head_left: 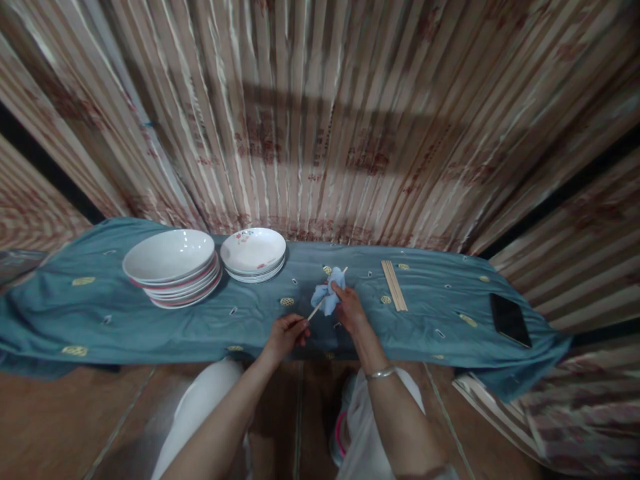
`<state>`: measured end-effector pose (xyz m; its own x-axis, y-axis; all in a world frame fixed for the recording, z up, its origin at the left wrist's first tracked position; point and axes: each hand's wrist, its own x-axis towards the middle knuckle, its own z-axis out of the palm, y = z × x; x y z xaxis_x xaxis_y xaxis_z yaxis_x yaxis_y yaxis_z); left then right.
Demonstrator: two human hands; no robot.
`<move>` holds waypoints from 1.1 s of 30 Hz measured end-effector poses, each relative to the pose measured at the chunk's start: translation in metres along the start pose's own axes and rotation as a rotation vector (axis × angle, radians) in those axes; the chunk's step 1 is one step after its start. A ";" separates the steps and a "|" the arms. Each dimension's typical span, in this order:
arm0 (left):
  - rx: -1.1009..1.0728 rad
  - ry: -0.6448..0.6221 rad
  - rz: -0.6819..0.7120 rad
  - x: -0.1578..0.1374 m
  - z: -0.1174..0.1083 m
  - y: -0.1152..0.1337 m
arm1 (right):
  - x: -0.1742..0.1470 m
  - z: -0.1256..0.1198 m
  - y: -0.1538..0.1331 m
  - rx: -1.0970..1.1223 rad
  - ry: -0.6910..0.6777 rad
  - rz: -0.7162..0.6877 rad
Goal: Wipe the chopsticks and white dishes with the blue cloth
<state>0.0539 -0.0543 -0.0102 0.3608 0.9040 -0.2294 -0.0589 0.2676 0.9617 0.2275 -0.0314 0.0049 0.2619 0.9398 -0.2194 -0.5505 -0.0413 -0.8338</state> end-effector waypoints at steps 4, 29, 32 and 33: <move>0.019 -0.031 -0.009 0.000 0.000 -0.002 | 0.006 -0.011 -0.014 0.042 0.053 -0.031; -0.273 0.072 -0.043 0.001 0.004 0.002 | -0.029 0.029 0.036 -0.114 -0.180 0.091; -0.296 0.094 -0.056 0.002 0.005 0.003 | -0.030 0.029 0.035 -0.126 -0.208 0.111; -0.295 0.095 -0.060 0.002 0.006 0.004 | -0.030 0.029 0.033 -0.130 -0.216 0.119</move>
<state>0.0598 -0.0535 -0.0063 0.2843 0.9068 -0.3111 -0.3121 0.3944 0.8643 0.1790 -0.0508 -0.0015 0.0194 0.9757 -0.2182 -0.4569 -0.1855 -0.8700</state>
